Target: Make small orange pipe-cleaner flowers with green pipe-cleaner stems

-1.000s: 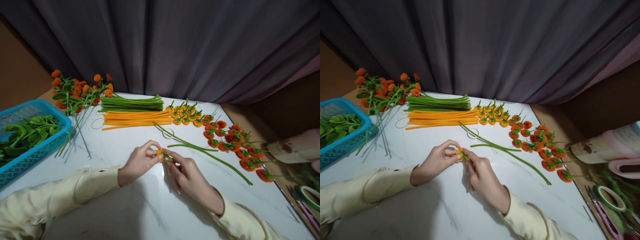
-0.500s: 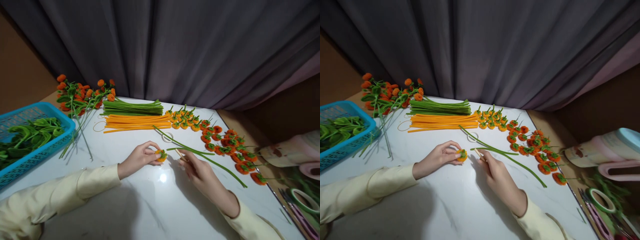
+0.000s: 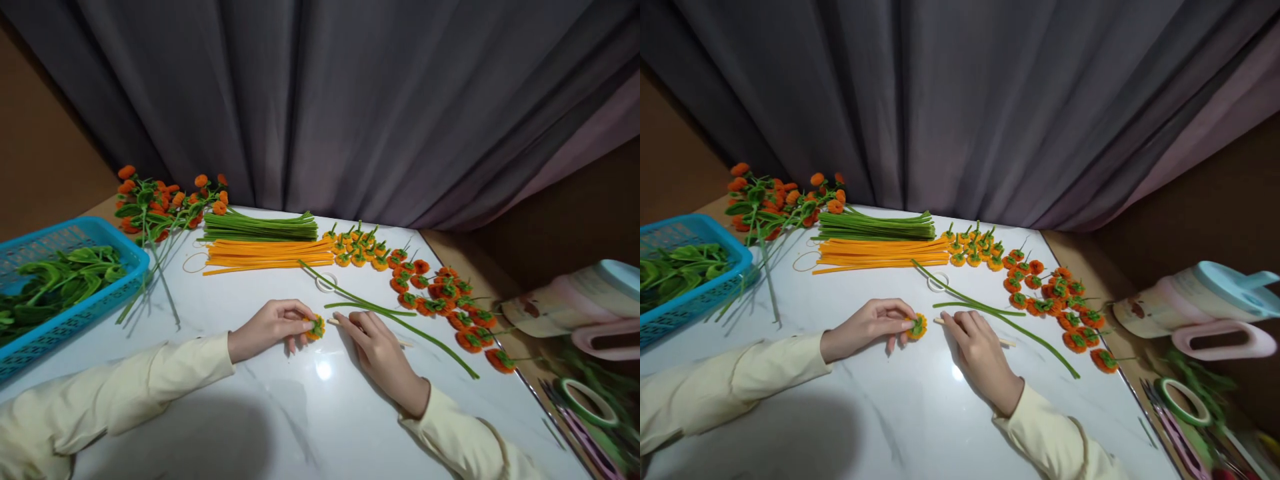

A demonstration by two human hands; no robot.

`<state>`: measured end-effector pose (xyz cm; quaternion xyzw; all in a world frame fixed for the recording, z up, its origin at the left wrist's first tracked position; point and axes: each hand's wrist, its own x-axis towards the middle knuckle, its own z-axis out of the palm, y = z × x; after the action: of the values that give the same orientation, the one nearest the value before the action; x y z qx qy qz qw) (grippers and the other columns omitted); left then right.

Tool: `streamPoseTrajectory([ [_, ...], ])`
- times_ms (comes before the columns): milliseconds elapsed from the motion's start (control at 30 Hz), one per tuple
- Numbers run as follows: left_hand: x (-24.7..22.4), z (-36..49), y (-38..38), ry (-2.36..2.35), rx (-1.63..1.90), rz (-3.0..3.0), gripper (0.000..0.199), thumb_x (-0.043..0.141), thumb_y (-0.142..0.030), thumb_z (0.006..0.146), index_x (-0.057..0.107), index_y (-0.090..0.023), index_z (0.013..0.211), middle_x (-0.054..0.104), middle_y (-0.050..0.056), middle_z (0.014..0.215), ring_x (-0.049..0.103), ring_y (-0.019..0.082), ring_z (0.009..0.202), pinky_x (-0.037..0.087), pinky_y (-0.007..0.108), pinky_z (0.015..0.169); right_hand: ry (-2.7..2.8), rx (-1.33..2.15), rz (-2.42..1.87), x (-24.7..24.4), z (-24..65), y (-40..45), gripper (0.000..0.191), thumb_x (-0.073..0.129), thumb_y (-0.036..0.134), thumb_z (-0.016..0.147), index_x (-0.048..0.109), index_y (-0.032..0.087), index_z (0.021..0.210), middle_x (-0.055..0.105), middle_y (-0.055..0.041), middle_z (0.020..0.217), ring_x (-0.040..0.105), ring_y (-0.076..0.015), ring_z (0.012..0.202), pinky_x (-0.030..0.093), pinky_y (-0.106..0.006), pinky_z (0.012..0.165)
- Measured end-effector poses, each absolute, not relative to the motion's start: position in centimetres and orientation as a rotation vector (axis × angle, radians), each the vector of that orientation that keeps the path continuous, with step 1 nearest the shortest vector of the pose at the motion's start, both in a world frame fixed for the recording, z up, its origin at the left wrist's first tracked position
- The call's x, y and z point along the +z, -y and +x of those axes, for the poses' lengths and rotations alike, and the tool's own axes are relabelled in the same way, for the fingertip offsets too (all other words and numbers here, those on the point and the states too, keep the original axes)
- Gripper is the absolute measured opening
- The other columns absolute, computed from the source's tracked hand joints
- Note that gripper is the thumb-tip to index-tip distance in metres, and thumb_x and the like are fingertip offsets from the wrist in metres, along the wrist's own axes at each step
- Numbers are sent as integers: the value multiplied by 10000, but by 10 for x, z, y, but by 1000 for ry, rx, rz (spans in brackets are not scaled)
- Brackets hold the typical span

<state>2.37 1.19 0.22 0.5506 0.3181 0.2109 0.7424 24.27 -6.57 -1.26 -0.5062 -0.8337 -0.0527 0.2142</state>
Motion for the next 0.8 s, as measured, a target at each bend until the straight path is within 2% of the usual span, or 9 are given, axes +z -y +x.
streamPoseTrajectory([
  [100,1,23,-12,-711,433,1204,315,686,-368,726,592,-113,886,621,17,579,554,101,445,476,218,441,2266,-56,-1364,-12,242,67,340,375,70,895,513,162,1192,586,-113,918,521,-214,810,482,-357,670],
  [233,2,25,-7,-701,446,1198,311,681,-358,736,567,-122,903,614,3,616,592,112,532,505,243,545,2116,98,-1245,-9,235,72,267,434,96,896,512,170,1140,595,-109,957,538,-215,880,481,-376,730],
  [400,5,30,4,-679,422,1227,283,647,-317,769,521,-156,965,580,-18,730,604,101,591,511,271,637,2032,217,-1094,-6,226,79,331,455,76,879,472,173,1195,599,-116,1012,550,-214,944,499,-373,782],
  [500,5,34,10,-703,426,1270,278,646,-311,761,509,-160,950,574,-6,808,591,88,567,515,276,616,2033,200,-1052,-8,225,81,349,462,41,866,479,163,1193,602,-127,1024,549,-215,941,505,-371,776],
  [800,1,45,23,-847,485,1307,272,673,-330,708,539,-133,840,565,-29,647,570,85,475,506,234,504,2098,40,-1037,-10,226,81,296,442,62,884,491,119,1170,629,-151,989,573,-231,917,523,-384,741],
])
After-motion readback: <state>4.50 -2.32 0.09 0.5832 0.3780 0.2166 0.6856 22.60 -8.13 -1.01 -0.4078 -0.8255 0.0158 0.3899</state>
